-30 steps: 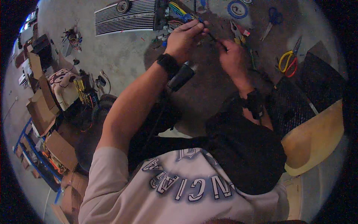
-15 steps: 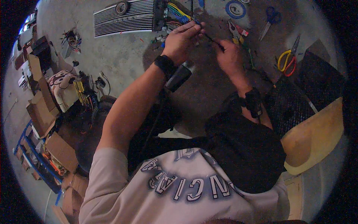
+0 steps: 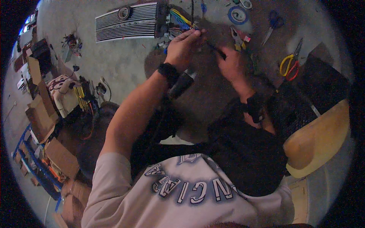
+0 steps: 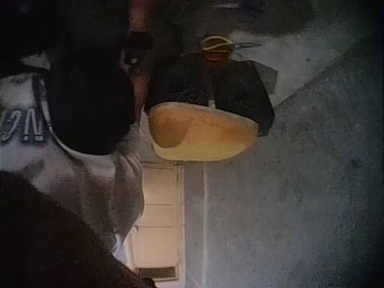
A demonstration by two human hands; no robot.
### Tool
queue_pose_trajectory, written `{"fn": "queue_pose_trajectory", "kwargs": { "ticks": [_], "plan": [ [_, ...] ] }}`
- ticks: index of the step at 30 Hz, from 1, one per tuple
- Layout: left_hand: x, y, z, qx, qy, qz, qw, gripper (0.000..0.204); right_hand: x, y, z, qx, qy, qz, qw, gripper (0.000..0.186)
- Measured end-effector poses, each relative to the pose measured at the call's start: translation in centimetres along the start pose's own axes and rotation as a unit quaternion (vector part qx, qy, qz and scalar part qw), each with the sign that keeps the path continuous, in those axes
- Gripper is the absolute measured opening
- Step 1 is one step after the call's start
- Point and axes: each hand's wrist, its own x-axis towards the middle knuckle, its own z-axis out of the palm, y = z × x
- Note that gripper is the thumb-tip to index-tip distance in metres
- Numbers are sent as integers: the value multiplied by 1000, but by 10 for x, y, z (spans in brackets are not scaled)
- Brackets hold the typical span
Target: Repairing or splicing electrical wiring for a vehicle component using pliers, scissors, and electrical tape.
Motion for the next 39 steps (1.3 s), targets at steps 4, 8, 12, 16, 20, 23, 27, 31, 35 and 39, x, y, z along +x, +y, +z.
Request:
{"fn": "queue_pose_trajectory", "kwargs": {
  "ticks": [4,8,12,16,20,23,27,31,35,39],
  "plan": [
    [-2,5,14,37,31,-5,999,25,-5,18,6,-23,24,1,999,23],
    [0,4,6,24,29,-10,999,26,-2,3,-2,-29,29,-12,999,22],
    [3,2,4,60,44,2,997,27,2,1,-10,-34,50,-17,998,21],
    [2,5,11,108,75,-6,991,29,5,-6,-20,26,51,22,998,23],
    [0,2,5,106,74,6,992,29,4,6,-15,17,52,22,998,23],
    [2,-6,-1,45,65,23,997,28,-1,11,-13,65,29,65,995,23],
    [-2,-9,7,15,67,16,998,28,-8,27,-12,69,27,91,993,24],
    [1,-13,-2,19,69,7,997,28,-10,15,-16,65,22,93,993,27],
    [-2,-18,3,27,74,24,997,28,-8,22,-16,29,23,94,995,27],
    [-6,-21,6,-6,74,33,997,29,6,19,-22,50,19,92,994,25]
  ]
}}
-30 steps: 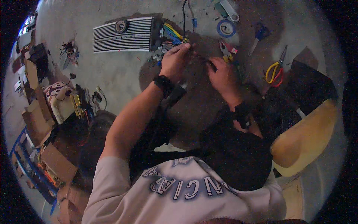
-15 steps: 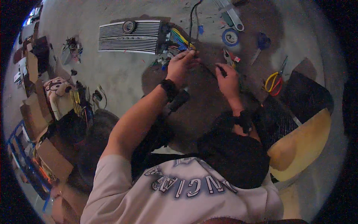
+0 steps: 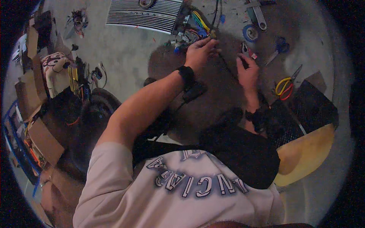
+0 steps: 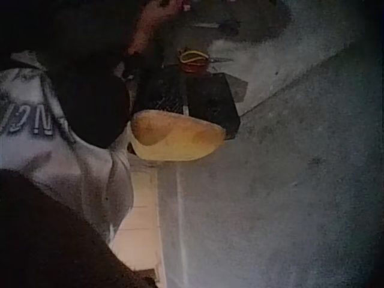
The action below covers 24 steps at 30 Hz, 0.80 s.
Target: Repairing or splicing electrical wiring for a vehicle component using pliers, scissors, and electrical tape.
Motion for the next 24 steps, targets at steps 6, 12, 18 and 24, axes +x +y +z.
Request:
{"fn": "queue_pose_trajectory", "kwargs": {
  "ticks": [6,12,18,24],
  "plan": [
    [-9,2,16,-18,-9,13,1000,44,10,2,-14,-39,42,-69,996,25],
    [-10,2,3,9,40,6,999,45,28,-11,-24,-48,10,36,998,26],
    [-20,14,9,94,50,14,994,40,85,-20,-4,-174,29,-116,977,24],
    [-25,13,4,32,18,-18,999,37,125,-17,28,-258,-1,-242,935,24]
  ]
}}
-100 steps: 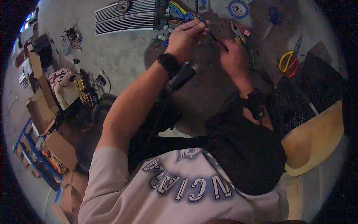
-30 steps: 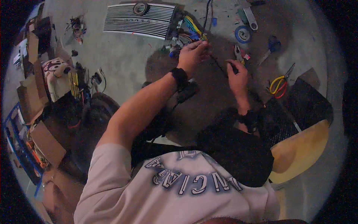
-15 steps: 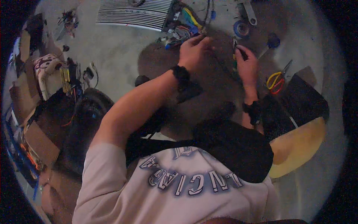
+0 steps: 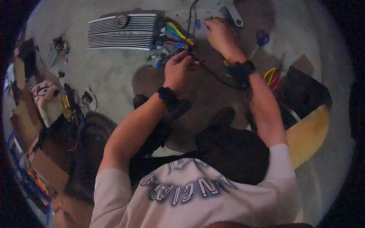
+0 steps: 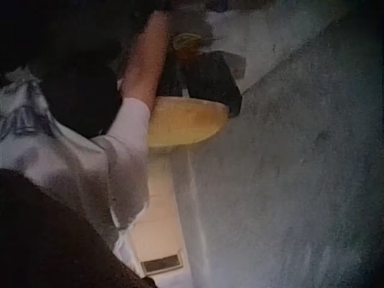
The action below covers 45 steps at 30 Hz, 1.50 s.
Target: Repairing or splicing electrical wiring for a vehicle component using pliers, scissors, and electrical tape.
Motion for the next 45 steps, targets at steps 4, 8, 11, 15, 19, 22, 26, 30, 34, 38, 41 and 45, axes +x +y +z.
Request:
{"fn": "queue_pose_trajectory", "kwargs": {
  "ticks": [4,8,11,15,19,22,26,30,34,38,41,45],
  "plan": [
    [0,3,-4,0,-13,-4,1000,40,17,-6,17,-33,16,-63,997,25],
    [-2,5,-10,4,-21,-14,1000,41,22,-16,27,-39,11,-53,998,23],
    [0,5,-14,46,-18,-40,998,40,28,-20,29,-67,-10,-71,995,23],
    [1,7,-13,13,-30,-36,999,38,32,-14,28,-81,-52,-76,992,19],
    [1,8,-14,-3,-24,-39,999,37,27,-16,28,-54,-14,-85,995,19],
    [3,5,-11,-2,-33,-36,999,37,34,-7,34,-45,-73,-29,996,21],
    [1,2,-14,5,-27,-9,1000,35,10,4,19,207,38,110,971,22],
    [4,-6,-24,59,-10,40,997,33,-18,13,4,223,-10,91,971,22],
    [2,3,-25,77,-14,56,995,30,-45,-7,-12,236,-88,171,952,20],
    [7,18,-13,23,18,-44,999,29,-59,11,0,335,-110,239,905,18],
    [23,4,-29,-28,20,-28,999,29,-63,25,14,347,-21,219,912,17],
    [40,-7,-52,19,-22,6,1000,26,-66,20,6,389,-29,214,896,18]
  ]
}}
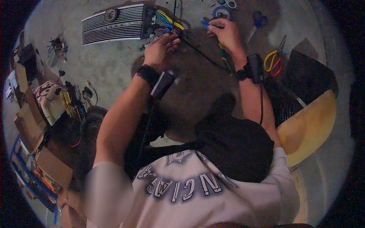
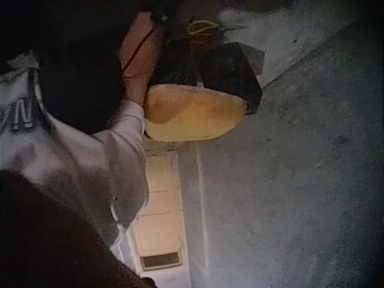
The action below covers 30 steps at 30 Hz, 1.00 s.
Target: Repairing or splicing electrical wiring for a vehicle component using pliers, scissors, and electrical tape.
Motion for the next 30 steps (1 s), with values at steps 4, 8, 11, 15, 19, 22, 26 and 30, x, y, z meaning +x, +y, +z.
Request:
{"fn": "queue_pose_trajectory", "kwargs": {
  "ticks": [4,8,11,15,19,22,26,30],
  "plan": [
    [-5,12,16,-39,39,-77,995,26,-8,-3,4,62,24,49,997,18],
    [2,9,10,184,-1,-37,982,25,-11,-4,4,11,35,69,997,19],
    [-8,16,24,79,49,-76,993,24,-15,4,11,-52,57,16,997,21],
    [-8,11,24,-36,30,-65,997,24,-29,-4,14,-55,105,-44,992,19],
    [-20,20,55,45,35,-92,994,25,-42,21,11,-92,198,-101,971,17],
    [-17,18,35,33,51,-110,992,25,-65,-8,20,-135,127,-101,977,18],
    [-14,13,42,-9,64,-98,993,23,-89,-24,19,-126,81,-87,985,17],
    [-24,24,65,68,64,-69,993,21,-100,-23,19,-174,46,-67,981,20]
  ]
}}
